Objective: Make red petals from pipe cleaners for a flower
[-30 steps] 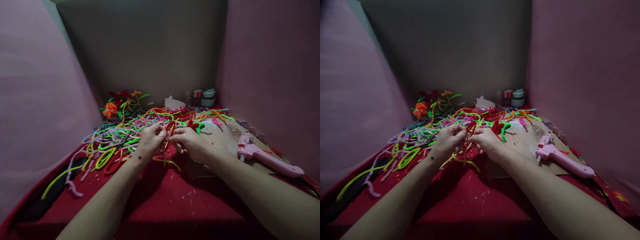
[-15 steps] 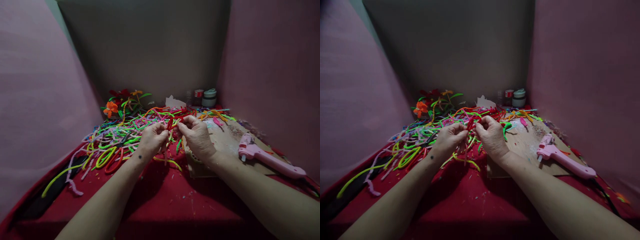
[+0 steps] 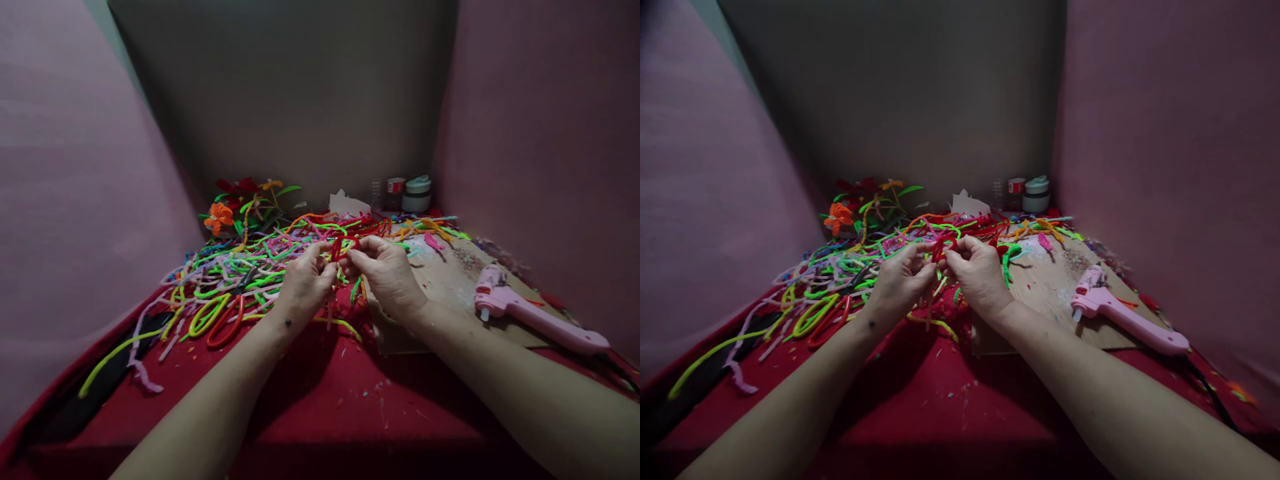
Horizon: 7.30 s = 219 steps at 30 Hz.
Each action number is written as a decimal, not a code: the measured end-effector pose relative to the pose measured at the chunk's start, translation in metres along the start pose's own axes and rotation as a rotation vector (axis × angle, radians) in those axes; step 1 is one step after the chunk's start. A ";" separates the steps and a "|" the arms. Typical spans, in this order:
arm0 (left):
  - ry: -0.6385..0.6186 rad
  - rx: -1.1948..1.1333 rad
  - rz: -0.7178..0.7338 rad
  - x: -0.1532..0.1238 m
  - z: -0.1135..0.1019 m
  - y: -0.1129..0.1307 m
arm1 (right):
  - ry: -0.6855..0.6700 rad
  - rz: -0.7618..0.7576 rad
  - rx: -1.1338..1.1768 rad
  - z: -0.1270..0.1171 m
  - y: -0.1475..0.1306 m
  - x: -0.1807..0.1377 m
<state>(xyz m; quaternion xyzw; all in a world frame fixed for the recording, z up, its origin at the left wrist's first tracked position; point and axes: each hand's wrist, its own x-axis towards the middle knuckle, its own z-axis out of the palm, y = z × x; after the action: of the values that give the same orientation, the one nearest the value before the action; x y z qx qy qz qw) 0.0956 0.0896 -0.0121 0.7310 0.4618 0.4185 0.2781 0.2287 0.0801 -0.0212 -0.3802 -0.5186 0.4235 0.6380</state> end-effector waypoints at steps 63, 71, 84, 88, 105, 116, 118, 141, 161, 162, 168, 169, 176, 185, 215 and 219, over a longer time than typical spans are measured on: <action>-0.135 0.178 0.076 -0.003 -0.004 0.016 | -0.067 0.288 0.514 -0.006 0.006 0.008; -0.218 -0.246 -0.194 -0.003 -0.007 0.022 | -0.072 0.378 0.596 -0.004 0.003 0.008; -0.038 -0.333 -0.153 0.006 -0.025 0.019 | -0.246 0.231 0.209 -0.001 -0.002 -0.002; -0.207 -0.437 -0.157 0.005 -0.030 0.016 | -0.360 0.235 0.122 0.001 -0.003 -0.006; 0.110 0.286 0.315 -0.001 -0.014 0.009 | -0.389 0.248 0.104 0.000 0.002 -0.007; 0.118 0.247 0.246 0.000 -0.013 0.007 | -0.371 0.283 0.117 0.002 0.000 -0.006; 0.104 0.191 0.212 0.000 -0.014 0.009 | -0.360 0.286 0.112 0.001 0.000 -0.006; 0.050 0.323 0.236 0.003 -0.015 0.008 | -0.391 0.312 0.116 0.000 0.006 -0.004; -0.280 -0.054 -0.187 0.010 -0.024 0.008 | -0.180 0.328 0.157 -0.001 0.006 -0.001; -0.322 -0.003 -0.177 0.010 -0.025 0.008 | -0.165 0.328 0.163 -0.002 0.007 0.000; -0.052 0.388 0.138 0.006 -0.019 0.005 | -0.103 0.314 0.173 -0.001 0.010 0.000; -0.006 0.368 0.149 0.005 -0.017 0.004 | -0.078 0.306 0.181 -0.001 0.010 0.000; 0.040 -0.706 -0.359 0.010 -0.012 0.002 | 0.030 0.307 0.379 0.000 0.006 0.004; -0.128 -0.587 -0.373 0.005 0.004 -0.008 | 0.012 0.294 0.393 0.006 0.007 -0.003; 0.060 0.448 0.611 -0.002 0.006 -0.016 | -0.028 0.333 0.554 0.007 0.021 -0.002; 0.041 0.470 0.626 -0.002 0.007 -0.018 | 0.003 0.295 0.448 0.008 0.023 -0.002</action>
<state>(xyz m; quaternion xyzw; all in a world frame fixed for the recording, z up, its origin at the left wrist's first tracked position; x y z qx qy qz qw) 0.0930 0.0950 -0.0306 0.8717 0.3052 0.3804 -0.0473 0.2177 0.0865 -0.0415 -0.3016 -0.3502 0.6156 0.6383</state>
